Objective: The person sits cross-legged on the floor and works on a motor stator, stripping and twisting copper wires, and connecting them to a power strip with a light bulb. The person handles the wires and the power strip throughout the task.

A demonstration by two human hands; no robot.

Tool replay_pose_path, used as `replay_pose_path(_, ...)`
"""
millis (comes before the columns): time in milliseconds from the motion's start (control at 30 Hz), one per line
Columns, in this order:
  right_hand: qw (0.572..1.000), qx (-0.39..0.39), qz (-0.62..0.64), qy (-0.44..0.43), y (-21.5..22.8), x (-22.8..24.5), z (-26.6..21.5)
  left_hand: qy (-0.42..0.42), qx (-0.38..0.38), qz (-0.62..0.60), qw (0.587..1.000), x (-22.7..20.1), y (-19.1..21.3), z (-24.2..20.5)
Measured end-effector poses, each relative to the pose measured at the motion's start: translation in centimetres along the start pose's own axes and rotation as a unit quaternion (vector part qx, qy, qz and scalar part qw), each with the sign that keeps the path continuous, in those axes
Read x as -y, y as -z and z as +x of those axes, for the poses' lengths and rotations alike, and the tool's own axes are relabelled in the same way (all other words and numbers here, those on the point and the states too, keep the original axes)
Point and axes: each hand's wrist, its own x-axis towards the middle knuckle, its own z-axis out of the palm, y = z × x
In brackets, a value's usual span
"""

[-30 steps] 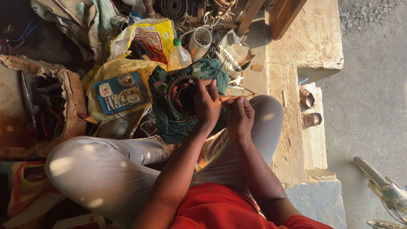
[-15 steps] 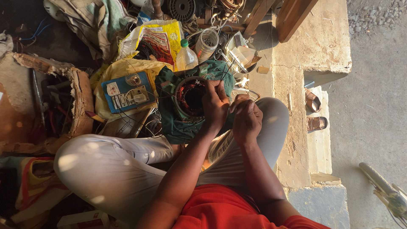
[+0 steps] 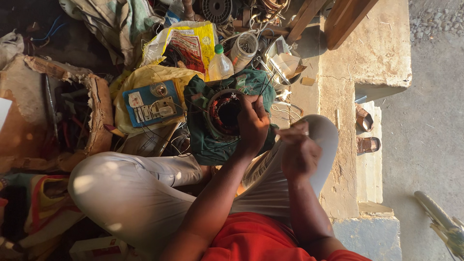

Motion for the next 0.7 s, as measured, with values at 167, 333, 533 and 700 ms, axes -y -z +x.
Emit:
replay_pose_path(167,0.960,-0.149,-0.004,0.235,6.6,8.8,2.4,-0.027,-0.036,0.023,0.999,0.7,-0.3,-0.4)
replay_pose_path(333,0.942,-0.072,-0.192,0.267,2.7,7.5,3.6,-0.050,-0.077,0.031,0.995,0.3,-0.2,-1.0)
replay_pose_path(533,0.951,0.052,-0.304,-0.017,-3.6,5.9,-2.3,-0.087,-0.061,-0.137,0.985,-3.2,2.3,-3.9)
replay_pose_path(700,0.960,0.216,-0.171,-0.047,-5.8,6.5,-4.9,-0.059,-0.067,-0.165,0.982,-6.2,9.8,-9.2)
